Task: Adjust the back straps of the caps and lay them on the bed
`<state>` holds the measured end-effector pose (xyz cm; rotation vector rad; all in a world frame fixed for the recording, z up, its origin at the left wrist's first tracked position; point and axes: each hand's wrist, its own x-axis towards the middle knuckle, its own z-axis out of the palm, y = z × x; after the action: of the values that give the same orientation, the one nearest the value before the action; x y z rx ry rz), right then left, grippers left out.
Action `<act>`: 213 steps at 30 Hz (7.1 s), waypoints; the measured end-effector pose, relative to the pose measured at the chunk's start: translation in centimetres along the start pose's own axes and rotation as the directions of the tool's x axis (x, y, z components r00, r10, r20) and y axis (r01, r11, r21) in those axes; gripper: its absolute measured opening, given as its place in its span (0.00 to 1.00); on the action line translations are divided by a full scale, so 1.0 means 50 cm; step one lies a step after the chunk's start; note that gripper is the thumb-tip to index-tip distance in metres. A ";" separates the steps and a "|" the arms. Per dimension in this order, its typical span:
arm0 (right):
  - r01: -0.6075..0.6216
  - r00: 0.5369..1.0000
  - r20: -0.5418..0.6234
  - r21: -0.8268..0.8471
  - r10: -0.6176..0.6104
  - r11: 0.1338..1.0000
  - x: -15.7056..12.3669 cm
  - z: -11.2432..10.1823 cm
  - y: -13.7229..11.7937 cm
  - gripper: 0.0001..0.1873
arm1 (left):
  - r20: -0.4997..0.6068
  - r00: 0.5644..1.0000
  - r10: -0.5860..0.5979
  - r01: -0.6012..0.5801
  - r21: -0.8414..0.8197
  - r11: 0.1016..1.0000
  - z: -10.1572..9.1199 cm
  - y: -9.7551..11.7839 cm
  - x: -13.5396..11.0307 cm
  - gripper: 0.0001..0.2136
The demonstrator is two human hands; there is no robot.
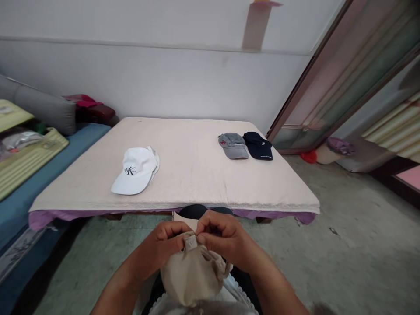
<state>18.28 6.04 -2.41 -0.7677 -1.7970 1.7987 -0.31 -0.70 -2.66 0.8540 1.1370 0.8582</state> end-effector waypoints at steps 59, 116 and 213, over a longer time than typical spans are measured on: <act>0.002 0.998 0.068 0.035 -0.005 0.999 -0.008 -0.005 0.002 0.09 | -0.019 0.999 0.027 -0.027 -0.020 0.999 0.013 0.008 0.004 0.11; -0.036 0.999 -0.027 -0.072 0.034 0.997 -0.004 -0.006 0.014 0.09 | -0.051 0.995 0.080 -0.078 0.037 0.996 0.011 0.024 -0.013 0.12; -0.071 0.992 -0.058 0.490 0.114 0.869 0.012 0.014 0.017 0.12 | -0.072 0.963 0.259 -0.257 0.026 0.966 0.010 -0.008 -0.011 0.10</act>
<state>17.39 5.92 -3.32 -0.7169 -1.1823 2.1235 0.11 -1.42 -2.73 1.0058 1.1130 1.1042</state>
